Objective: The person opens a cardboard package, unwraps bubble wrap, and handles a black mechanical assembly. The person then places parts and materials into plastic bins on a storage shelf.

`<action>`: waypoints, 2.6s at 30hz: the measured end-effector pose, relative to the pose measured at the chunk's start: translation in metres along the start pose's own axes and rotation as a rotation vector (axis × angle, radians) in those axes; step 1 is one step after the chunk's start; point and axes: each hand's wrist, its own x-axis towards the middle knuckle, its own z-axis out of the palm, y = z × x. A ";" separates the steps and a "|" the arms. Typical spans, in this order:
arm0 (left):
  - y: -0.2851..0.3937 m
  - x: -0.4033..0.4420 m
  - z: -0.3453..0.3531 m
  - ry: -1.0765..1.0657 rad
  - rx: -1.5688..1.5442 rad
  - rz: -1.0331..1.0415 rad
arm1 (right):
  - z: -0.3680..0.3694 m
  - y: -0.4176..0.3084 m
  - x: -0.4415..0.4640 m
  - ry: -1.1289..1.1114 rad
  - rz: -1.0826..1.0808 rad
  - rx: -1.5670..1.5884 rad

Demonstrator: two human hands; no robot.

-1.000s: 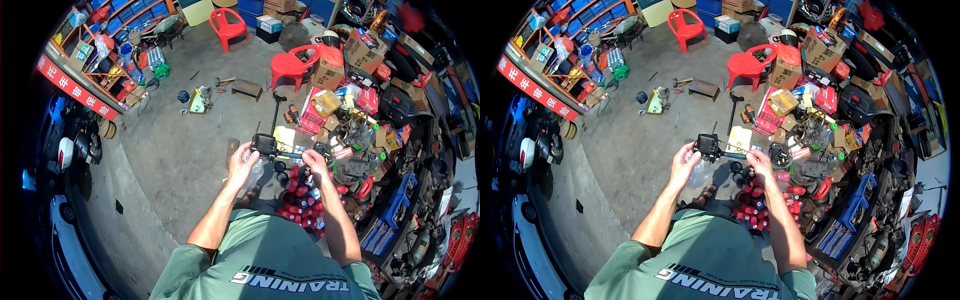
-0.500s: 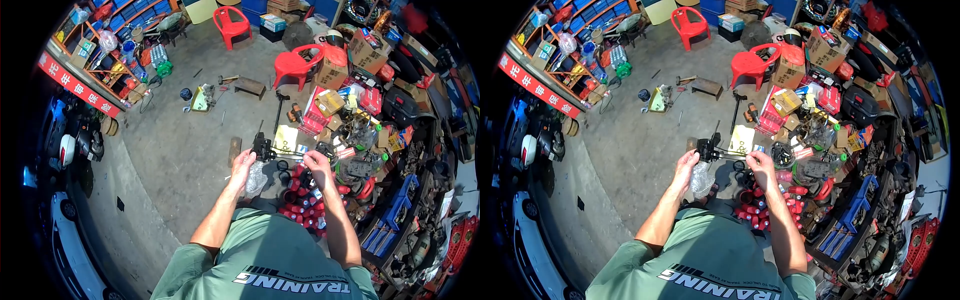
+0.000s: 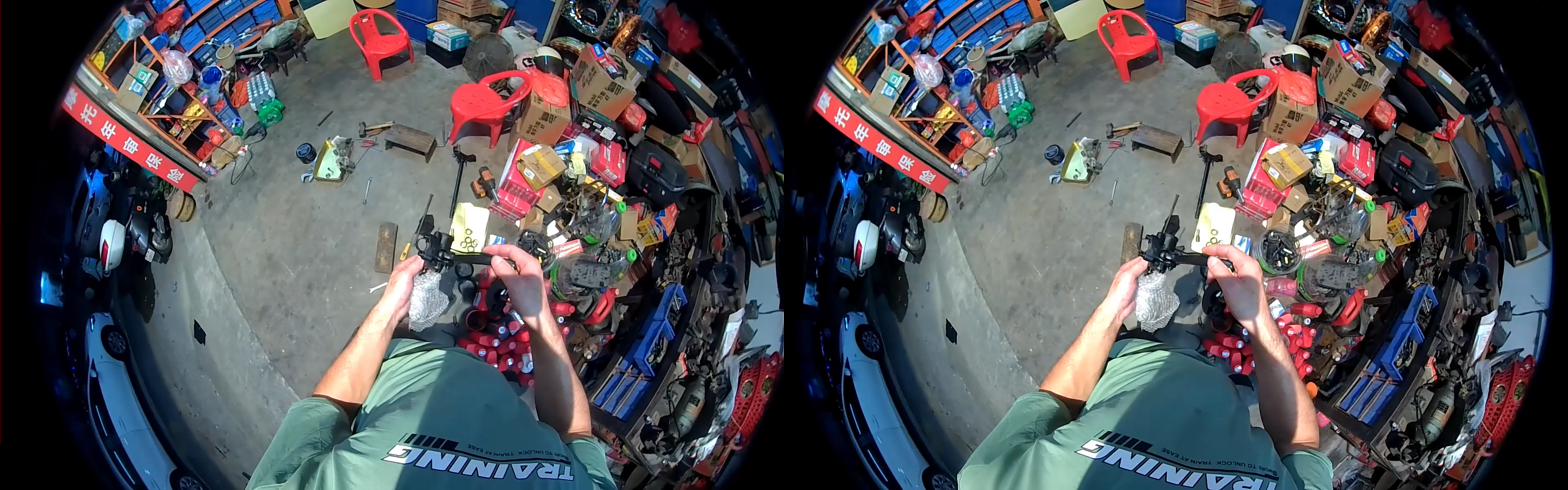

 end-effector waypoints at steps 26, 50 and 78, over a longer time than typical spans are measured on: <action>0.004 0.011 -0.009 -0.049 -0.035 0.160 | -0.003 0.022 -0.003 0.000 -0.006 0.029; -0.008 0.012 -0.027 0.094 -0.112 0.023 | -0.017 0.047 0.020 -0.280 0.316 0.641; -0.004 0.003 -0.028 0.100 -0.143 0.039 | 0.007 0.047 0.029 -0.209 0.223 0.425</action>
